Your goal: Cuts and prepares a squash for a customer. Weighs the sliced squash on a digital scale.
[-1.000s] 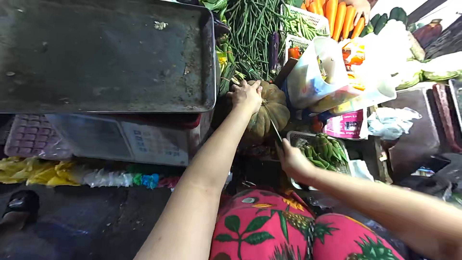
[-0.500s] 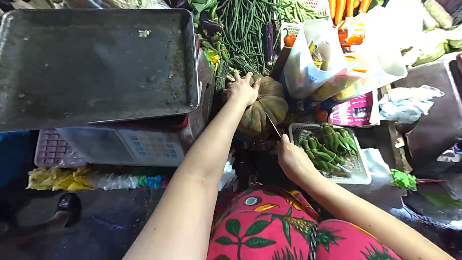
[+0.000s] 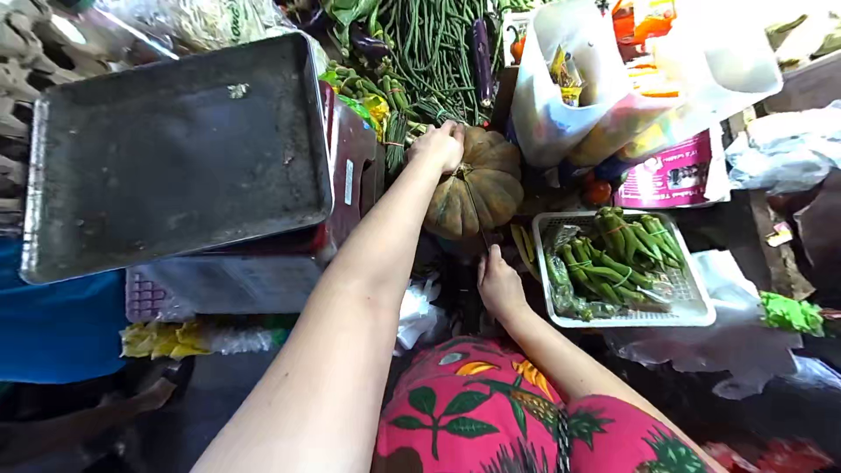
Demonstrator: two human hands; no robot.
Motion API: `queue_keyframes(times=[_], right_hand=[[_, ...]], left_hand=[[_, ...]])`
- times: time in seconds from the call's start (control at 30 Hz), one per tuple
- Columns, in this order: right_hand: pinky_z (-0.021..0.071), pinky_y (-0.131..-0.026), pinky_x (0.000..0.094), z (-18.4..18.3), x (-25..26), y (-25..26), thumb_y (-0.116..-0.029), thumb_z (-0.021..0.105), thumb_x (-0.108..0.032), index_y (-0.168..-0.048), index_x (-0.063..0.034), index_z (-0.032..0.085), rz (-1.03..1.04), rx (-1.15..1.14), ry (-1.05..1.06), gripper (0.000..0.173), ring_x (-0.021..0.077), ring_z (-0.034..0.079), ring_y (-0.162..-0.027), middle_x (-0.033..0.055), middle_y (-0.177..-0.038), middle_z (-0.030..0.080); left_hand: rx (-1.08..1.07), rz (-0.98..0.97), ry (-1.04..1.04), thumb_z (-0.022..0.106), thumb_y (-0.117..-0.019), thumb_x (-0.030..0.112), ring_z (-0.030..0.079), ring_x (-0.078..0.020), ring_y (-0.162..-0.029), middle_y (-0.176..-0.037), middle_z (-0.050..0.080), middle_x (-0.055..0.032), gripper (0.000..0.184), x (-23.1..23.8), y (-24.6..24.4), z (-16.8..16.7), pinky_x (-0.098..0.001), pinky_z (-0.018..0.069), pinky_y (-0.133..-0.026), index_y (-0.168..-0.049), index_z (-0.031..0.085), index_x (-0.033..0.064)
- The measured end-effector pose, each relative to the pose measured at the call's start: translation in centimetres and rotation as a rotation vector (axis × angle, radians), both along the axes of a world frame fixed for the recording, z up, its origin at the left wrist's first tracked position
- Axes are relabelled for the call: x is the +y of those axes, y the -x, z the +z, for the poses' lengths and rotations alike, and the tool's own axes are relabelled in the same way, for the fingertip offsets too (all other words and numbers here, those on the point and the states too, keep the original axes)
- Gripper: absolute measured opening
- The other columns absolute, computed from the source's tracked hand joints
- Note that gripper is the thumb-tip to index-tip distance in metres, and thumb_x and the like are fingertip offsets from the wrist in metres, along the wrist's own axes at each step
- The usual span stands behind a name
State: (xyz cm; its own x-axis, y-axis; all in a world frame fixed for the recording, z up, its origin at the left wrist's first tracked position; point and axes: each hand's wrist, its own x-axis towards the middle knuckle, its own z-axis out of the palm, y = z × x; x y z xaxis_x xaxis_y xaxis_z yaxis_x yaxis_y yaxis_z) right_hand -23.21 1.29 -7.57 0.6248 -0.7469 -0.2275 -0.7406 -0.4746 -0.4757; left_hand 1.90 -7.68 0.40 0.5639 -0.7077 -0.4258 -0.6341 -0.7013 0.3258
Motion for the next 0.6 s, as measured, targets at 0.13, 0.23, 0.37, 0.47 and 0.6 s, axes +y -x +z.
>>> queue_keyframes(times=[0.13, 0.23, 0.37, 0.47, 0.6], right_hand=[[0.0570, -0.087, 0.0516, 3.7, -1.7, 0.7, -0.1120, 0.031, -0.027, -0.147, -0.0041, 0.044, 0.032, 0.126, -0.131, 0.044, 0.0362, 0.072, -0.104, 0.0190, -0.106, 0.071], [0.0562, -0.089, 0.0526, 5.3, -1.9, 1.1, -0.1120, 0.031, -0.027, -0.149, -0.0058, 0.040, 0.064, 0.187, -0.174, 0.044, 0.0363, 0.071, -0.105, 0.0191, -0.107, 0.071], [0.0561, -0.088, 0.0531, 5.3, -2.3, 1.0, -0.1114, 0.034, -0.026, -0.149, -0.0039, 0.040, 0.066, 0.210, -0.166, 0.044, 0.0373, 0.071, -0.104, 0.0200, -0.105, 0.071], [0.0551, -0.091, 0.0531, 6.1, -2.4, 0.7, -0.1112, 0.036, -0.024, -0.151, -0.0039, 0.037, 0.080, 0.243, -0.200, 0.045, 0.0376, 0.070, -0.107, 0.0209, -0.109, 0.070], [0.0560, -0.087, 0.0524, 8.8, -2.6, 0.4, -0.1105, 0.036, -0.020, -0.144, -0.0052, 0.039, 0.146, 0.305, -0.225, 0.037, 0.0361, 0.070, -0.103, 0.0193, -0.106, 0.068]], left_hand=[[-0.011, 0.093, 0.063, 0.014, -0.1105, 0.051, 0.050, -0.0446, -0.137, -0.152, 0.049, -0.0235, 0.063, 0.8, 0.7, 0.4, -0.0694, 0.0406, -0.105, -0.154, 0.045, 0.0172], [0.010, 0.238, 0.157, 0.009, -0.1101, 0.051, 0.052, -0.0409, -0.136, -0.148, 0.053, -0.0215, 0.070, 2.2, 2.1, 0.4, -0.0661, 0.0397, -0.108, -0.147, 0.053, 0.0110], [-0.161, 0.356, 0.441, 0.021, -0.1120, 0.034, 0.035, -0.0350, -0.150, -0.160, 0.043, -0.0140, 0.054, 6.5, 7.4, -1.4, -0.0610, 0.0260, -0.119, -0.150, 0.050, 0.0098], [-0.288, 0.333, 0.530, 0.024, -0.1096, 0.026, 0.028, -0.0390, -0.153, -0.163, 0.036, -0.0173, 0.052, 7.9, 9.3, -3.4, -0.0627, 0.0213, -0.120, -0.152, 0.047, 0.0077], [-0.262, 0.315, 0.502, 0.023, -0.1102, 0.025, 0.026, -0.0380, -0.154, -0.165, 0.033, -0.0157, 0.052, 8.0, 9.0, -3.1, -0.0661, 0.0166, -0.120, -0.153, 0.047, 0.0067]])
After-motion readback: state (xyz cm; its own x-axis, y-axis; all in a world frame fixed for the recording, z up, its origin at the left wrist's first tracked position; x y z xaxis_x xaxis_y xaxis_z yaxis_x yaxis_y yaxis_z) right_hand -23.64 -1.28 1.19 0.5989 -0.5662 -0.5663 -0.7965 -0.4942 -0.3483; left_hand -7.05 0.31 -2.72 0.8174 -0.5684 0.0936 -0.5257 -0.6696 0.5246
